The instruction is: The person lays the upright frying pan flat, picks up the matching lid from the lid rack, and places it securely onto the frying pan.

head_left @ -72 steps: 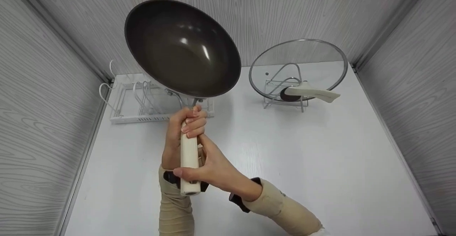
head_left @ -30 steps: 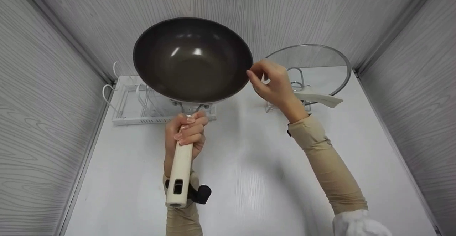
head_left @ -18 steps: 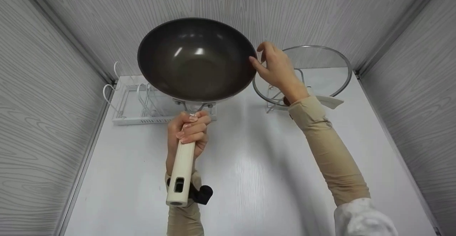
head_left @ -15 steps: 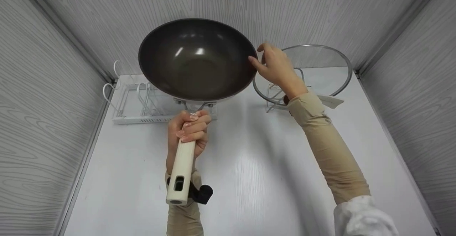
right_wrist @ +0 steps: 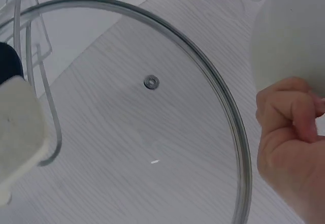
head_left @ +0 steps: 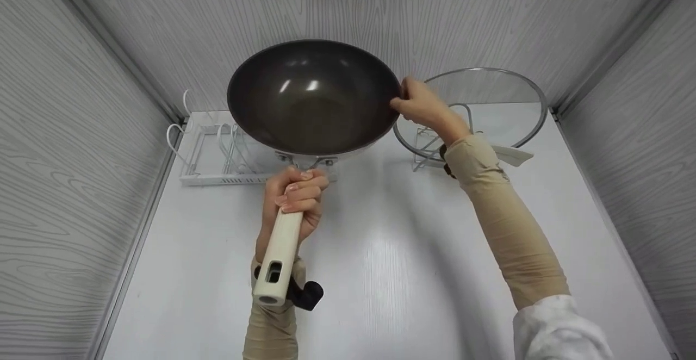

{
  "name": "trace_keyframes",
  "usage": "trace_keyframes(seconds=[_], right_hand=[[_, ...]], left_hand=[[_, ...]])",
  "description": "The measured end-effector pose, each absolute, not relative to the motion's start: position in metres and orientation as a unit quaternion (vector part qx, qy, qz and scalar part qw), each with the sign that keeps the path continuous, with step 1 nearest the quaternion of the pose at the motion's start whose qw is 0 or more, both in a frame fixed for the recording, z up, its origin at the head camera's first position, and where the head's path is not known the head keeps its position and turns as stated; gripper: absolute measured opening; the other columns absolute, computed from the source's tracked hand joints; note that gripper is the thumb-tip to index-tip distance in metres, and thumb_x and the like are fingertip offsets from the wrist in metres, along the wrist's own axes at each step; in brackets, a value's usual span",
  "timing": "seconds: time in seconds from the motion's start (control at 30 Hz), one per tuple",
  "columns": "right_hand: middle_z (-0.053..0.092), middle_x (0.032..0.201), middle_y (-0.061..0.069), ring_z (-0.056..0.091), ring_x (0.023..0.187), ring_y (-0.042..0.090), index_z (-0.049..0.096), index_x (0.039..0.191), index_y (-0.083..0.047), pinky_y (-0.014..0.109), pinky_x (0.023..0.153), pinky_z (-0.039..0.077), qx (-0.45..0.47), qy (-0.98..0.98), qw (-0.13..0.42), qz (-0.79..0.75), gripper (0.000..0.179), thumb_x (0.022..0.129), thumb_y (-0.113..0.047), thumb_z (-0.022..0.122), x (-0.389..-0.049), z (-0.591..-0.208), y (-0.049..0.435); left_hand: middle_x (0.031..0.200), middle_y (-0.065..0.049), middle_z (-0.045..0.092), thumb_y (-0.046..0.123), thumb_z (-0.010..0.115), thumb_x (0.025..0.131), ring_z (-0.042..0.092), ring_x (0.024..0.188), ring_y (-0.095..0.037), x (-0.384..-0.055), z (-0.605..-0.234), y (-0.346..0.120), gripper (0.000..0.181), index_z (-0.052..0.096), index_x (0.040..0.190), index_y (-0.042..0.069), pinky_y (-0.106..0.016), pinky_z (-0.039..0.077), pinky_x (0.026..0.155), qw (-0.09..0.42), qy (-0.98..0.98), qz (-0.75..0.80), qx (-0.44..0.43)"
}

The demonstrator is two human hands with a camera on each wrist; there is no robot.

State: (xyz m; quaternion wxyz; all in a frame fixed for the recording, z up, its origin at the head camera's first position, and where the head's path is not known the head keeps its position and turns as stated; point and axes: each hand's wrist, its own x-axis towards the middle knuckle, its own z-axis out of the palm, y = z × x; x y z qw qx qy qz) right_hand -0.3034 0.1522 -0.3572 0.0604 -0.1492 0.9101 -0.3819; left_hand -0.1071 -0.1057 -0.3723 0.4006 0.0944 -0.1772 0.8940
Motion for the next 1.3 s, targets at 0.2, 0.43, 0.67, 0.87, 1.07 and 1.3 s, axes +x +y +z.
trace_keyframes(seconds=[0.2, 0.43, 0.67, 0.87, 1.07, 1.3], right_hand=[[0.05, 0.076, 0.009, 0.049, 0.052, 0.012, 0.039, 0.091, -0.006, 0.021, 0.042, 0.04, -0.125, 0.8, 0.086, -0.58, 0.013, 0.087, -0.003, 0.05, -0.299, -0.373, 0.152], [0.047, 0.076, 0.008, 0.049, 0.05, 0.014, 0.035, 0.09, -0.006, 0.022, 0.037, 0.036, -0.112, 0.704, 0.08, -0.697, 0.018, 0.087, 0.005, 0.049, -0.298, -0.386, 0.15], [0.046, 0.073, 0.007, 0.046, 0.048, 0.013, 0.035, 0.089, -0.007, 0.021, 0.037, 0.032, -0.093, 0.68, 0.062, -0.725, 0.019, 0.086, 0.005, 0.049, -0.291, -0.39, 0.152], [0.046, 0.076, 0.007, 0.047, 0.049, 0.012, 0.037, 0.093, -0.006, 0.021, 0.037, 0.034, -0.084, 0.666, 0.062, -0.739, 0.017, 0.087, 0.005, 0.048, -0.28, -0.389, 0.155], [0.046, 0.076, 0.008, 0.048, 0.05, 0.013, 0.037, 0.091, -0.006, 0.021, 0.037, 0.034, -0.083, 0.666, 0.043, -0.74, 0.017, 0.086, 0.005, 0.048, -0.266, -0.389, 0.158], [0.048, 0.07, 0.006, 0.049, 0.05, 0.013, 0.038, 0.085, -0.006, 0.021, 0.036, 0.035, -0.079, 0.66, -0.001, -0.747, 0.018, 0.081, 0.005, 0.051, -0.246, -0.39, 0.158]], left_hand=[[0.066, 0.005, 0.028, -0.002, 0.038, 0.093, 0.031, 0.045, -0.004, -0.111, -0.379, -0.107, 0.012, 0.035, 0.084, 0.006, -0.026, 0.045, 0.045, 0.41, -0.178, 0.889, 0.099], [0.066, 0.005, 0.028, -0.001, 0.038, 0.093, 0.031, 0.046, -0.003, -0.112, -0.379, -0.109, 0.013, 0.035, 0.083, 0.006, -0.027, 0.046, 0.045, 0.405, -0.185, 0.891, 0.089], [0.068, 0.005, 0.025, -0.002, 0.036, 0.095, 0.03, 0.047, -0.004, -0.114, -0.377, -0.116, 0.008, 0.034, 0.09, 0.003, -0.027, 0.045, 0.044, 0.411, -0.156, 0.895, 0.073], [0.07, 0.003, 0.025, -0.002, 0.035, 0.098, 0.028, 0.049, -0.007, -0.116, -0.377, -0.126, 0.005, 0.037, 0.102, -0.001, -0.03, 0.047, 0.045, 0.433, -0.098, 0.894, 0.063], [0.068, 0.004, 0.022, -0.001, 0.032, 0.099, 0.025, 0.048, -0.005, -0.117, -0.382, -0.136, 0.007, 0.037, 0.094, 0.001, -0.026, 0.047, 0.046, 0.472, -0.07, 0.873, 0.106], [0.066, 0.003, 0.023, 0.0, 0.031, 0.098, 0.028, 0.045, -0.006, -0.115, -0.385, -0.144, 0.01, 0.036, 0.09, 0.003, -0.024, 0.048, 0.047, 0.493, -0.054, 0.857, 0.141]])
